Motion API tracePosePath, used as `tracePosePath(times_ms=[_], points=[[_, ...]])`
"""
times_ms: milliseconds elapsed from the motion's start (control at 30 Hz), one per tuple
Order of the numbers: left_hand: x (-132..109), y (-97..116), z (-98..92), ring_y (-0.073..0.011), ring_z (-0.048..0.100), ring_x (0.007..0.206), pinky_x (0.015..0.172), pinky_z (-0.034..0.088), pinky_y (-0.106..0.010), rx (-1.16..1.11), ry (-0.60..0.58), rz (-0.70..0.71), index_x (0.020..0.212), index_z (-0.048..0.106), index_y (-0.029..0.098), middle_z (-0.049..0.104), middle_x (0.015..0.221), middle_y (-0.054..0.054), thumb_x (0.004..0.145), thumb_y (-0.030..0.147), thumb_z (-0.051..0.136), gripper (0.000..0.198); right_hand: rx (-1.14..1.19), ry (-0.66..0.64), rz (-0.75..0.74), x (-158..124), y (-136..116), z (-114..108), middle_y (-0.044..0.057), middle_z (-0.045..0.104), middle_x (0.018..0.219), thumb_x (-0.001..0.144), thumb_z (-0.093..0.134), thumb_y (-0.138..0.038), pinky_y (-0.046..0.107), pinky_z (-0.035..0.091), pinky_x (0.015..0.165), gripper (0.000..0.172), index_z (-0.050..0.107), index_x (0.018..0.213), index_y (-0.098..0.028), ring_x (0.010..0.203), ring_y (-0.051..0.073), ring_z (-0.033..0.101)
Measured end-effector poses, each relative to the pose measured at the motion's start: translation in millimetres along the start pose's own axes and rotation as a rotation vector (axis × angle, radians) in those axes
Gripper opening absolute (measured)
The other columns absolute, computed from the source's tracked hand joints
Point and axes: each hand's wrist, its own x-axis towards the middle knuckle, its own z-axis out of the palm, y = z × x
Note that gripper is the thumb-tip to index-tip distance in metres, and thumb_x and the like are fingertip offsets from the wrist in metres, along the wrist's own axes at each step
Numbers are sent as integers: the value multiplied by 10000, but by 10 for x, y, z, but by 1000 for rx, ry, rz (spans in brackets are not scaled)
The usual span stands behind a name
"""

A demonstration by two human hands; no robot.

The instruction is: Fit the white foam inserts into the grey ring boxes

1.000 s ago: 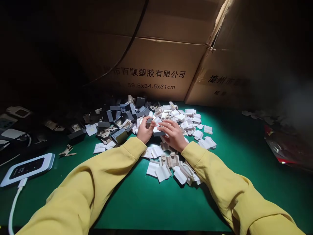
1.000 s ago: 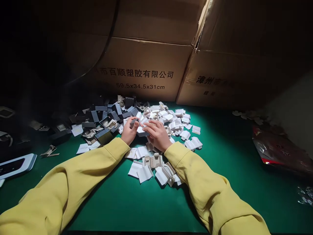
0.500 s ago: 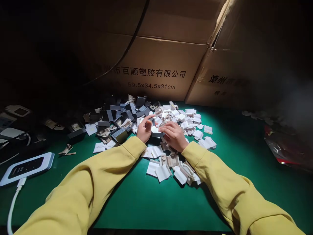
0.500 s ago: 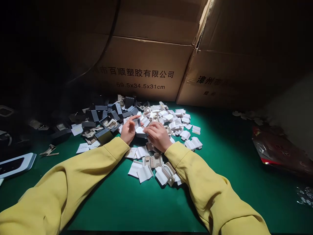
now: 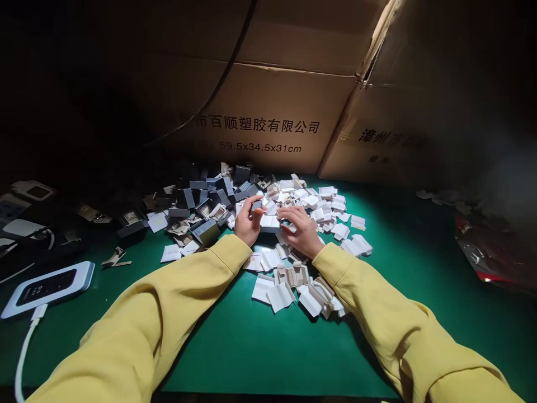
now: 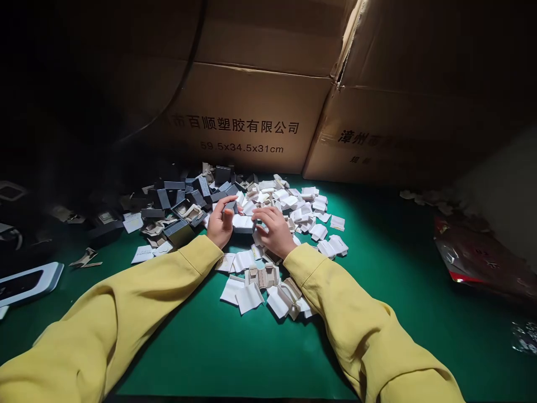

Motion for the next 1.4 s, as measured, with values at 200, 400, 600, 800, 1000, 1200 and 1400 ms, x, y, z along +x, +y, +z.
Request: tracePosePath(times_ms=[200,400,600,800,1000,1200,1400], points=[[-3,33,-7,-164,605,733,720,456,-270,36,13,-18,1112,519,170,635,769,-50,747,742,289,716,466,345,444,42,185,-114,-18,440,611,796,469,-288,385,498,756,196,406,625,-218,603,141,471],[-13,9,-16,-172,611,741,747,453,-289,63,-48,-31,1107,524,181,645,766,-42,777,727,266,688,302,444,471,26,258,-480,-58,318,574,680,649,-295,240,396,573,455,225,537,-212,549,88,352],[-14,34,-12,-170,601,736,728,450,-281,75,-76,-42,1101,539,167,654,758,-41,795,710,282,675,-269,341,328,-375,212,-931,-35,338,567,811,523,-317,233,275,520,439,222,513,-201,530,87,320],[-17,84,-2,-160,594,686,662,443,-265,83,-94,-88,1083,557,156,664,761,-49,797,702,310,665,-741,-444,408,-701,176,-867,-2,486,521,857,438,-314,255,149,486,295,440,589,-193,465,109,391],[-25,80,7,-151,592,677,690,438,-264,82,-119,-70,1067,558,162,662,750,-36,816,677,309,625,-755,-516,410,-650,152,-783,5,509,535,850,435,-270,247,196,479,257,457,606,-190,472,115,425],[-21,60,8,-152,592,693,697,436,-263,98,-127,-64,1053,561,171,660,747,-30,829,653,319,584,-335,194,260,-650,95,-988,-52,225,453,831,481,-373,234,391,508,477,226,463,-209,438,84,344],[-17,77,7,-148,586,677,677,436,-260,107,-144,-85,1063,562,171,663,747,-29,837,643,314,579,-307,46,505,-663,160,-982,-55,269,437,772,483,-337,200,328,413,402,244,478,-203,412,71,333]])
